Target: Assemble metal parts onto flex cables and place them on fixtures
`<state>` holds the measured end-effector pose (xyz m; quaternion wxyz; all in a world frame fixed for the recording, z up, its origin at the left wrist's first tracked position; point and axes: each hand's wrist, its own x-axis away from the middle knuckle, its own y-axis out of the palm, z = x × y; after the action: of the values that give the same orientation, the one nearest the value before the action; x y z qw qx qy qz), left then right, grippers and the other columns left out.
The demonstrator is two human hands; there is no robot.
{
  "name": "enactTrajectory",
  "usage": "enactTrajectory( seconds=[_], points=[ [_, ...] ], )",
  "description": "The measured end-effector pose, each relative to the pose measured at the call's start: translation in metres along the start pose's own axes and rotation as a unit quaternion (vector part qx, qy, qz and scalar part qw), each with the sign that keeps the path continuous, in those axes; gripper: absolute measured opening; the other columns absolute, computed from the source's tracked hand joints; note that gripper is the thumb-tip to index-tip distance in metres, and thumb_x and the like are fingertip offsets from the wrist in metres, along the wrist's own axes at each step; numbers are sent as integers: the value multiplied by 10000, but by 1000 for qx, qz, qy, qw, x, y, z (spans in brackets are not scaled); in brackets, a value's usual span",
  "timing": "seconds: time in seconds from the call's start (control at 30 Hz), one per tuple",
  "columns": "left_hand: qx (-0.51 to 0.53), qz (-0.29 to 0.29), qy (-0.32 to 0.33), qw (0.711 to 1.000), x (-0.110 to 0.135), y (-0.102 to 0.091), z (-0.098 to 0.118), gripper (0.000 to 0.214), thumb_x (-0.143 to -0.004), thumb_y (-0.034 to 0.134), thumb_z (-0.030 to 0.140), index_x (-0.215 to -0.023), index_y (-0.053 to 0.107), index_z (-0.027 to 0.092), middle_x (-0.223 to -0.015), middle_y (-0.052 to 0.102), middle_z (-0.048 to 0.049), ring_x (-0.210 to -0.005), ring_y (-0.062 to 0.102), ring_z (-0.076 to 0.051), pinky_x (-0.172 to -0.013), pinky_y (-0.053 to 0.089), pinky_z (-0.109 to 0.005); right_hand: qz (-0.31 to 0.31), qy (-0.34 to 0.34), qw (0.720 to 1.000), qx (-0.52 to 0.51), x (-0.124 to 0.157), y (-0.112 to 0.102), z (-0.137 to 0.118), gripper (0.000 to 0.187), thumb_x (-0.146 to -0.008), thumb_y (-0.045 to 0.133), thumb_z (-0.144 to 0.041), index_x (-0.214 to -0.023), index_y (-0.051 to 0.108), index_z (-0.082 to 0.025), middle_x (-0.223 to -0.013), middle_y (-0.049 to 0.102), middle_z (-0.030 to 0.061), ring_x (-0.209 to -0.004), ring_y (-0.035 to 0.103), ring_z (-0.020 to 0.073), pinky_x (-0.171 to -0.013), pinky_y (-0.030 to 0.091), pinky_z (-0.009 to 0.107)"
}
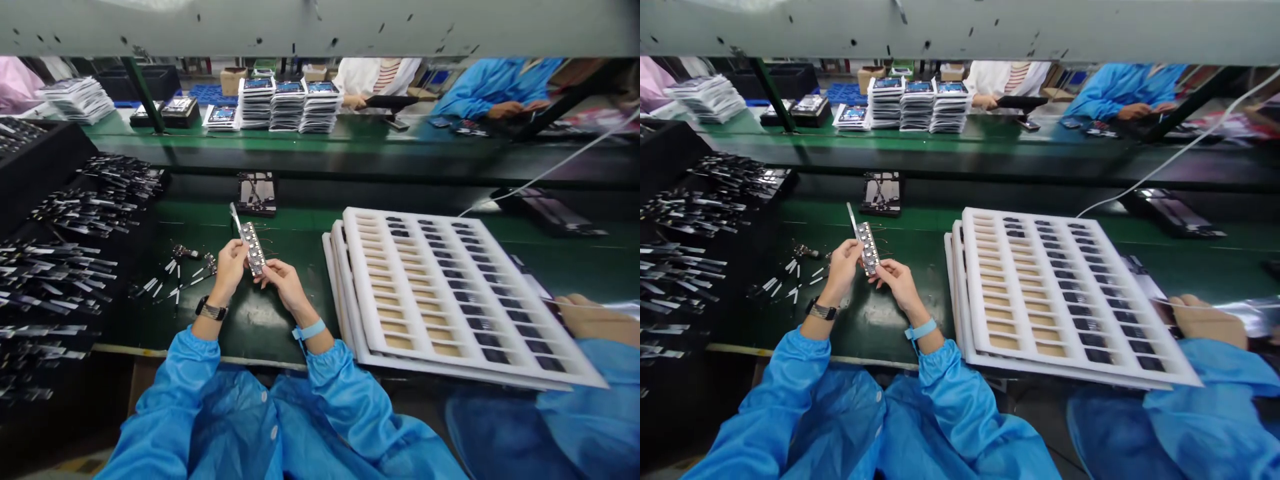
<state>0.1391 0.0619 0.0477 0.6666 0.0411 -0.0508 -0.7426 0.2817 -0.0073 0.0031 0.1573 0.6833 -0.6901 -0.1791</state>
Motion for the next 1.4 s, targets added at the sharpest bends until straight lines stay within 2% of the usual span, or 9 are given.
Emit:
enactTrajectory(
  seconds=[0.2,0.37,0.63,0.8,1.03,1.17,1.27,1.33,1.4],
  points=[
    [72,-94,-27,993,-6,-5,14,397,-742,927,499,-809,689,188,-689,631,9,-575,545,-111,-524,432,-229,-100,57,992,-44,1,-11,-6,435,-816,914,-494,-1059,774,-161,-980,824,109,-823,769,225,-689,571,311],
    [105,-136,-86,981,-8,-11,13,454,-674,970,473,-797,643,183,-724,649,7,-590,578,-111,-558,494,-232,-186,93,976,-65,0,-19,-12,630,-712,979,-549,-1143,742,-156,-1015,826,121,-871,776,253,-749,587,345],
    [69,-147,-97,982,-7,-14,-9,426,-696,947,502,-810,692,180,-678,648,3,-546,547,-110,-511,444,-226,-73,60,995,15,-4,-18,0,478,-851,850,-642,-907,721,-185,-827,753,46,-740,682,181,-683,538,296],
    [39,-128,-97,986,-7,-12,-20,458,-722,926,578,-879,725,198,-667,671,1,-524,577,-131,-493,470,-238,-77,49,994,53,-7,-18,3,526,-844,826,-701,-833,679,-196,-770,725,22,-688,640,165,-682,527,293],
    [-27,-102,-82,991,2,-11,-14,495,-756,878,639,-1025,771,236,-736,746,-1,-509,631,-161,-443,506,-259,-99,63,990,73,-10,-13,3,594,-779,858,-736,-805,675,-170,-740,723,7,-682,648,147,-700,521,270],
    [-93,-86,-84,988,2,-11,-13,383,-727,839,655,-1025,786,421,-739,783,85,-582,727,-249,-478,577,-342,-104,68,989,78,-21,-19,7,582,-757,897,-695,-852,699,-156,-758,714,-4,-711,650,133,-736,527,255],
    [-149,-89,-89,981,-1,-10,-11,278,-729,731,729,-949,778,566,-648,742,160,-482,665,-245,-424,514,-356,-152,103,979,86,-28,-26,2,509,-782,921,-604,-857,704,-150,-747,700,-16,-732,663,125,-733,519,228],
    [-163,-96,-111,976,-2,-9,-10,379,-697,748,711,-1028,800,535,-622,733,142,-402,583,-210,-401,478,-332,-178,115,973,88,-28,-28,-6,455,-809,919,-548,-839,697,-151,-714,666,-38,-716,646,106,-730,508,205],
    [-170,-91,-139,971,-2,-9,-9,575,-659,816,687,-1161,810,405,-624,734,88,-407,558,-174,-411,481,-281,-188,115,972,86,-26,-26,-13,407,-834,914,-488,-822,686,-151,-698,640,-55,-698,619,85,-745,502,189]
  ],
)
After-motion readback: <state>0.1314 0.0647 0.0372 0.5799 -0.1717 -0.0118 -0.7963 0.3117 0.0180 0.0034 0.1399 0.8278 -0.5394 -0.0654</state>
